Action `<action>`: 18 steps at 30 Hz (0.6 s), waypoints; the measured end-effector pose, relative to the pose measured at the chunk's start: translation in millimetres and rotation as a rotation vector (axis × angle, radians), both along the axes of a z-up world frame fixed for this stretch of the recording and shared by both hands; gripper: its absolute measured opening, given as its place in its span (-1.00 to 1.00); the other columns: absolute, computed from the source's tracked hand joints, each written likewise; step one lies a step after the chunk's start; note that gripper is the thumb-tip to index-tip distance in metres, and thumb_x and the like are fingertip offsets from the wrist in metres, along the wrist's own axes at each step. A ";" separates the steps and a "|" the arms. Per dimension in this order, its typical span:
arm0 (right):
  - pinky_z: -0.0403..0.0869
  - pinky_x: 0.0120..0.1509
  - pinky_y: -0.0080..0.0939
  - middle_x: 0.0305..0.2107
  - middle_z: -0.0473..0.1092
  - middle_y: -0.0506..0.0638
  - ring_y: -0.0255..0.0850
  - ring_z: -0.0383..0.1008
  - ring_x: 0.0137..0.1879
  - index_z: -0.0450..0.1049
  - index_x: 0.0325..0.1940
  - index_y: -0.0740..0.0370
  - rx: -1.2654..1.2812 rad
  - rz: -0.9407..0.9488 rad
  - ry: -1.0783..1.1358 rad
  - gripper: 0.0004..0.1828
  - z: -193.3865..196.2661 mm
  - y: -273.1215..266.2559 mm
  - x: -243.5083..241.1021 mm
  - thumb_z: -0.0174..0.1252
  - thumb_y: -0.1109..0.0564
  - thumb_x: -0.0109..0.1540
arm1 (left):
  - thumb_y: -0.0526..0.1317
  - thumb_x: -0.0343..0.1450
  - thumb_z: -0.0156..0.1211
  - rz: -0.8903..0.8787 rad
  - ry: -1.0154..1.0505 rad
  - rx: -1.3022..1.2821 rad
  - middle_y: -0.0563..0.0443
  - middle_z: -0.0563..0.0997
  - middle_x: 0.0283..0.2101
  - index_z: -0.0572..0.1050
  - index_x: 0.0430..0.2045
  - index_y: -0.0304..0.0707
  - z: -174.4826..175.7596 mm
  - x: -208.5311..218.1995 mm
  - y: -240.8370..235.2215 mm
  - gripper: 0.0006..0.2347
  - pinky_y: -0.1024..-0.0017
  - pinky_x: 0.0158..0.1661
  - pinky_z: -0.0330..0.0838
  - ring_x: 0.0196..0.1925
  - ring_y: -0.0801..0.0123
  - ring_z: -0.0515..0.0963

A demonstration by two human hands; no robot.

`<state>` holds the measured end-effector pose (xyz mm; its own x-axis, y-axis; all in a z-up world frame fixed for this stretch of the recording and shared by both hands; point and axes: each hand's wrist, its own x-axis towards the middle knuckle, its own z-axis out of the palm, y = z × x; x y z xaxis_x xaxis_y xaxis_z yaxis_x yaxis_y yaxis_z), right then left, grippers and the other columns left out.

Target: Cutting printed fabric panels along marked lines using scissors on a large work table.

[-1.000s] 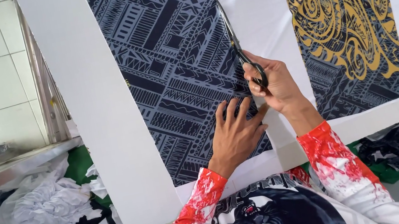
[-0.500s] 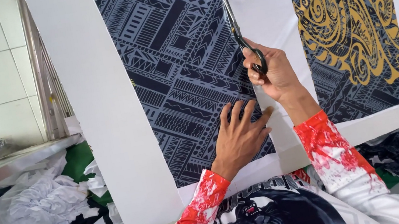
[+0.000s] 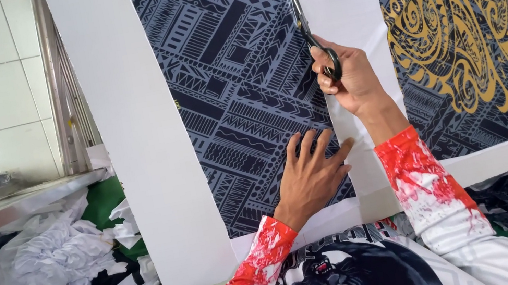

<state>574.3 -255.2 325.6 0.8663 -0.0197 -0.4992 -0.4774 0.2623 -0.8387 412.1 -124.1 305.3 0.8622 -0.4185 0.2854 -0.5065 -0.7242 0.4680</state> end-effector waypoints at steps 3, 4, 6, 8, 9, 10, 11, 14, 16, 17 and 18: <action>0.20 -0.65 -0.45 -0.59 0.35 0.01 -0.32 0.31 -0.64 0.52 0.03 0.31 0.044 -0.048 0.066 -0.62 3.0 0.8 6.1 0.35 0.02 0.25 | 0.06 0.51 0.06 0.000 0.007 0.008 -0.11 0.43 0.12 0.48 0.13 0.17 0.5 0.1 -0.4 -0.69 -0.14 0.36 0.12 0.30 -0.03 0.38; 0.18 -0.67 -0.43 -0.60 0.34 -0.01 -0.31 0.29 -0.65 0.58 -0.17 0.30 0.091 -0.096 0.146 -0.66 5.9 1.7 9.0 0.35 -0.05 0.22 | 0.06 0.51 0.06 0.000 0.012 0.012 -0.10 0.43 0.11 0.47 0.13 0.17 1.4 -0.6 -0.4 -0.68 -0.14 0.36 0.11 0.31 -0.03 0.37; 0.18 -0.66 -0.43 -0.60 0.34 -0.02 -0.31 0.29 -0.65 0.56 -0.21 0.29 0.085 -0.095 0.142 -0.67 -1.1 -0.5 19.9 0.35 -0.05 0.22 | 0.06 0.52 0.03 -0.008 0.020 0.007 -0.11 0.43 0.12 0.47 0.14 0.17 -0.2 -0.1 -0.8 -0.69 -0.14 0.36 0.11 0.31 -0.03 0.37; 0.17 -0.66 -0.43 -0.60 0.34 -0.02 -0.30 0.29 -0.65 0.54 -0.26 0.28 0.076 -0.093 0.143 -0.67 -9.3 -5.0 26.4 0.35 -0.05 0.22 | 0.06 0.53 0.01 -0.014 0.033 0.000 -0.11 0.43 0.12 0.47 0.14 0.17 0.3 -1.7 -2.0 -0.69 -0.14 0.36 0.11 0.32 -0.03 0.37; 0.20 -0.66 -0.43 -0.59 0.36 0.00 -0.30 0.31 -0.65 0.54 -0.22 0.28 0.053 -0.068 0.104 -0.68 -14.7 -6.5 30.3 0.37 -0.03 0.24 | 0.05 0.54 0.00 -0.013 0.040 -0.005 -0.11 0.43 0.12 0.47 0.16 0.17 0.7 -1.3 -1.8 -0.69 -0.14 0.37 0.10 0.32 -0.03 0.37; 0.22 -0.66 -0.42 -0.58 0.38 0.03 -0.29 0.32 -0.65 0.54 -0.18 0.29 0.029 -0.043 0.064 -0.69 -20.2 -7.7 33.9 0.38 -0.01 0.25 | 0.05 0.54 -0.02 -0.012 0.048 -0.009 -0.11 0.43 0.11 0.46 0.17 0.17 1.0 -1.2 -1.3 -0.68 -0.14 0.37 0.10 0.32 -0.03 0.37; 0.22 -0.66 -0.42 -0.58 0.38 0.03 -0.29 0.32 -0.65 0.54 -0.18 0.29 0.030 -0.038 0.065 -0.69 -13.3 -3.1 32.1 0.38 -0.01 0.25 | 0.05 0.54 -0.02 -0.007 0.049 -0.008 -0.11 0.43 0.11 0.46 0.17 0.17 0.8 -1.1 -1.2 -0.68 -0.14 0.37 0.10 0.32 -0.03 0.37; 0.21 -0.62 -0.46 -0.58 0.37 0.02 -0.33 0.34 -0.63 0.55 0.09 0.30 -0.026 0.002 -0.008 -0.60 2.3 5.9 28.2 0.40 0.05 0.26 | 0.06 0.52 0.04 0.000 0.028 0.013 -0.10 0.44 0.11 0.45 0.17 0.19 0.7 -2.3 -1.3 -0.67 -0.14 0.36 0.12 0.31 -0.03 0.38; 0.23 -0.64 -0.45 -0.58 0.37 0.03 -0.32 0.34 -0.63 0.57 0.09 0.25 -0.032 -0.004 0.042 -0.60 6.2 7.4 32.4 0.40 0.04 0.23 | 0.05 0.54 0.00 -0.017 0.045 0.001 -0.11 0.43 0.11 0.45 0.16 0.16 -0.5 -0.6 -0.9 -0.68 -0.14 0.37 0.10 0.32 -0.03 0.37; 0.23 -0.64 -0.45 -0.58 0.37 0.03 -0.32 0.34 -0.63 0.57 0.09 0.25 -0.032 -0.001 0.045 -0.60 1.5 5.3 38.6 0.40 0.04 0.23 | 0.05 0.54 0.00 -0.014 0.048 0.001 -0.11 0.43 0.11 0.45 0.16 0.16 -0.2 -0.7 -0.8 -0.68 -0.14 0.37 0.10 0.32 -0.03 0.37; 0.21 -0.65 -0.43 -0.58 0.36 0.01 -0.30 0.31 -0.64 0.56 -0.03 0.23 0.005 -0.034 0.100 -0.63 -3.3 2.9 44.8 0.40 -0.03 0.20 | 0.05 0.54 0.00 -0.012 0.056 -0.007 -0.11 0.44 0.11 0.47 0.15 0.15 0.0 -0.8 -1.1 -0.69 -0.15 0.37 0.10 0.31 -0.03 0.37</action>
<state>619.1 -252.3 322.2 0.8111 -0.0456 -0.5831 -0.5492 0.2836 -0.7861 411.4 -125.2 305.3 0.8719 -0.4272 0.2394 -0.4878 -0.7149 0.5010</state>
